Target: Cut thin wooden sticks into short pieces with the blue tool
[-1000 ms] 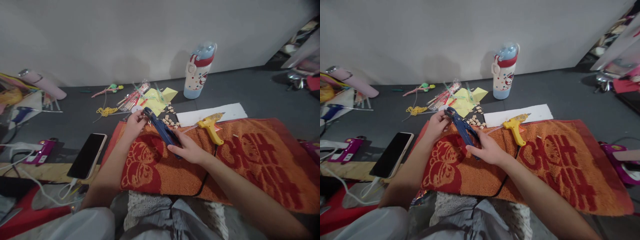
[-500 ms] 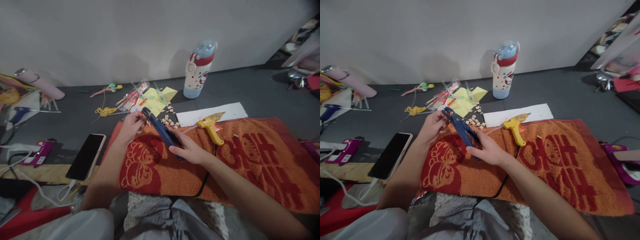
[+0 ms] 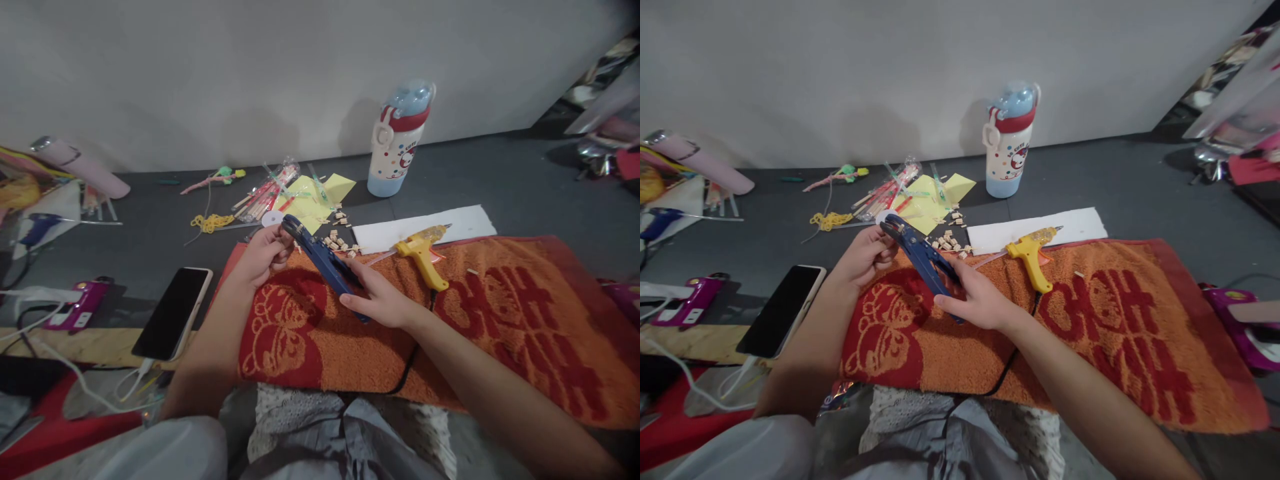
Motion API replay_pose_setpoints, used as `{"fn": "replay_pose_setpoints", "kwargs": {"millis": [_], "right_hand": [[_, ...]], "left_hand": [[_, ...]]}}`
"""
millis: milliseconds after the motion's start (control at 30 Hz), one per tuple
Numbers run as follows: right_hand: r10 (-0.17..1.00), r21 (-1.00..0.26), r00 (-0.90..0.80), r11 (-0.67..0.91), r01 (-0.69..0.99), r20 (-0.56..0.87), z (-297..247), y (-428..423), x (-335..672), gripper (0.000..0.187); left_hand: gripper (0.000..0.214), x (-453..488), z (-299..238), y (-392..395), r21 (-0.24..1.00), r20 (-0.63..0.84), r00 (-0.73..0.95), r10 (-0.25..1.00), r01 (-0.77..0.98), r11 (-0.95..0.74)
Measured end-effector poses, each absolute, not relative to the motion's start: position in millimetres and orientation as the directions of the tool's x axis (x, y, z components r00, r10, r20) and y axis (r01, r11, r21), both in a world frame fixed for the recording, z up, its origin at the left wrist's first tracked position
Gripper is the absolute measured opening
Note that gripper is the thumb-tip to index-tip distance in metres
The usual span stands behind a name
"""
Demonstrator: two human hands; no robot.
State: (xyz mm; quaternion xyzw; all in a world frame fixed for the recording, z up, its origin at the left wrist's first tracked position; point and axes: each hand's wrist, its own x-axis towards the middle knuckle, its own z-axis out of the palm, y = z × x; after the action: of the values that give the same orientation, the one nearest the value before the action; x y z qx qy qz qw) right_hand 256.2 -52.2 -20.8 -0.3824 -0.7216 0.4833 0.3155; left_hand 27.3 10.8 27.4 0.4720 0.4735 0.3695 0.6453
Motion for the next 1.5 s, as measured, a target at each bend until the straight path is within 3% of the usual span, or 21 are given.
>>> {"fn": "replay_pose_setpoints", "kwargs": {"millis": [167, 300, 400, 500, 600, 733, 1500], "right_hand": [[0.865, -0.938, -0.491, 0.250, 0.241, 0.105, -22.1, -52.6, 255.4, 0.068], [0.906, -0.946, -0.419, 0.184, 0.265, 0.059, -23.9, -53.6, 254.5, 0.061], [0.927, -0.954, -0.373, 0.149, 0.260, 0.043, -26.0, -53.9, 253.5, 0.056], [0.927, -0.958, -0.372, 0.136, 0.251, 0.034, -25.6, -54.2, 252.6, 0.055], [0.920, -0.960, -0.391, 0.127, 0.251, 0.019, -23.1, -54.6, 252.1, 0.057], [0.913, -0.964, -0.407, 0.100, 0.247, -0.010, -21.3, -55.0, 252.1, 0.061], [0.921, -0.974, -0.388, 0.106, 0.202, 0.020, -26.5, -57.0, 251.3, 0.057]], "left_hand": [[0.041, 28.7, 19.6, 14.5, 0.984, -0.174, 0.177, 0.969, 0.058, 0.166], [0.027, 32.7, 11.5, 17.5, 0.967, 0.019, 0.070, 0.997, 0.251, -0.036], [0.014, 35.1, 8.7, 16.3, 0.874, 0.154, 0.059, 0.986, 0.458, -0.164], [0.005, 34.9, 8.6, 12.5, 0.705, 0.237, 0.073, 0.969, 0.673, -0.224], [0.008, 32.8, 9.2, 9.6, 0.572, 0.286, 0.115, 0.951, 0.776, -0.266], [0.013, 31.0, 9.6, 8.9, 0.521, 0.306, 0.146, 0.941, 0.801, -0.294], [0.014, 29.2, 9.6, 10.0, 0.536, 0.341, 0.158, 0.927, 0.778, -0.330]]}}
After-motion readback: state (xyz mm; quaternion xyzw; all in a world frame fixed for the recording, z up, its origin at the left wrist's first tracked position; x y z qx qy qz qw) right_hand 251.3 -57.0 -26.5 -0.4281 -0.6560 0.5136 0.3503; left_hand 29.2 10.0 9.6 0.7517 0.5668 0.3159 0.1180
